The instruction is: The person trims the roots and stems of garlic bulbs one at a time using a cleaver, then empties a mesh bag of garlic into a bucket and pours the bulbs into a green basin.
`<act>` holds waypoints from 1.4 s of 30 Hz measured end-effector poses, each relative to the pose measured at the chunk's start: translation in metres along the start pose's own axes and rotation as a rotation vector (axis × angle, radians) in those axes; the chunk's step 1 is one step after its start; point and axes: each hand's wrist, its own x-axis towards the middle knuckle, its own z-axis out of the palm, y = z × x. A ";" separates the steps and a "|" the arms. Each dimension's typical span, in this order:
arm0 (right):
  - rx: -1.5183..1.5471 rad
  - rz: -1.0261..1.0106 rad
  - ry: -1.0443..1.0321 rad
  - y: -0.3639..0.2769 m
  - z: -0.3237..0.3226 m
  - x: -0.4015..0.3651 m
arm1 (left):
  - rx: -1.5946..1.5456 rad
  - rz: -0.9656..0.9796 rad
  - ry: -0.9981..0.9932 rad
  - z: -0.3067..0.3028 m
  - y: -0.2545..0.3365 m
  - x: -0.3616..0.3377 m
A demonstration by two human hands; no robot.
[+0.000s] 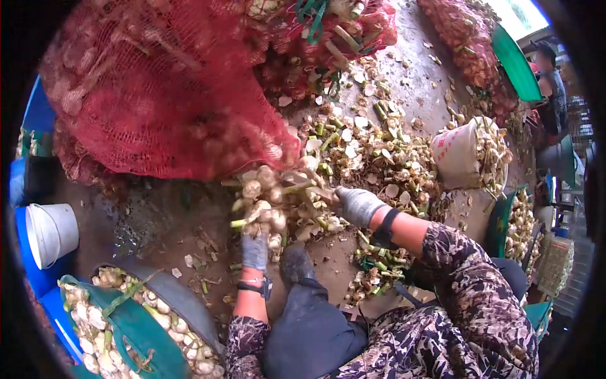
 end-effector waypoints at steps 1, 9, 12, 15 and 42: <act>-0.038 -0.010 -0.004 0.005 -0.003 -0.009 | 0.003 0.005 -0.003 0.000 0.000 -0.001; 0.026 0.049 0.100 0.050 -0.007 -0.069 | 0.035 -0.241 0.299 -0.032 -0.046 0.013; 0.074 0.054 0.113 0.056 -0.001 -0.075 | -0.283 -0.446 0.453 -0.010 0.012 0.043; 0.101 0.047 0.108 0.055 0.001 -0.078 | -0.097 -0.449 0.360 -0.003 0.028 0.057; 0.513 -0.153 0.105 -0.011 -0.008 -0.104 | 0.232 0.095 -0.521 0.016 0.099 -0.106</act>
